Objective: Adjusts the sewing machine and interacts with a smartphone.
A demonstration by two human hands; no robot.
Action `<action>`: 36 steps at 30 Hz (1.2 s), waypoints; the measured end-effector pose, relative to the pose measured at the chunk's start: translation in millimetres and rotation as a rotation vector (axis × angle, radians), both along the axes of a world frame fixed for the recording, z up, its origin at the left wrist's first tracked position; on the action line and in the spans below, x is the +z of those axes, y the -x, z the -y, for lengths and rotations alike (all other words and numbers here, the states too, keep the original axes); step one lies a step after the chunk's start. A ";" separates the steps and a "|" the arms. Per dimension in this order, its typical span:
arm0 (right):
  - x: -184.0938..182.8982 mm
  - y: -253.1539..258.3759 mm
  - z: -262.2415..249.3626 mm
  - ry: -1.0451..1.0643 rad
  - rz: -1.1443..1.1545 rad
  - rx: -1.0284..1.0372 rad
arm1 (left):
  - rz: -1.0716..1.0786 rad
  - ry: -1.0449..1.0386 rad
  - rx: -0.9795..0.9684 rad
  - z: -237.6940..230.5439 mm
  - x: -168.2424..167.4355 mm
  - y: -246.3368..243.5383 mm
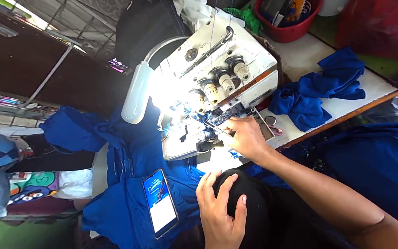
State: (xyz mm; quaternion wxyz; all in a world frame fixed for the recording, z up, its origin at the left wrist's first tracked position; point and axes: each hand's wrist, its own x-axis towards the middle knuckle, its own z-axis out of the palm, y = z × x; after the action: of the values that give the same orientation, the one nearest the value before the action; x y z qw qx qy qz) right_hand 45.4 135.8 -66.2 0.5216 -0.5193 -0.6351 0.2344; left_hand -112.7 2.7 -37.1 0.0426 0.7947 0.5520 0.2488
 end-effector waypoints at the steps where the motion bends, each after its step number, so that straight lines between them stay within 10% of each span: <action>1: -0.2 0.0 0.8 -0.006 0.031 -0.011 | 0.000 0.000 0.001 0.0 -0.1 0.0; 36: -0.2 4.5 2.8 -0.232 0.305 -0.193 | 0.001 0.007 -0.017 -1.5 0.2 0.7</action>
State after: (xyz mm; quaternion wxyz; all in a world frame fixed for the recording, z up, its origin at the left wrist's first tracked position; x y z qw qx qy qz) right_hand 40.9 133.0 -66.4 0.4957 -0.5439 -0.6765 0.0274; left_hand -113.4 4.2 -36.8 0.0477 0.7991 0.5461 0.2469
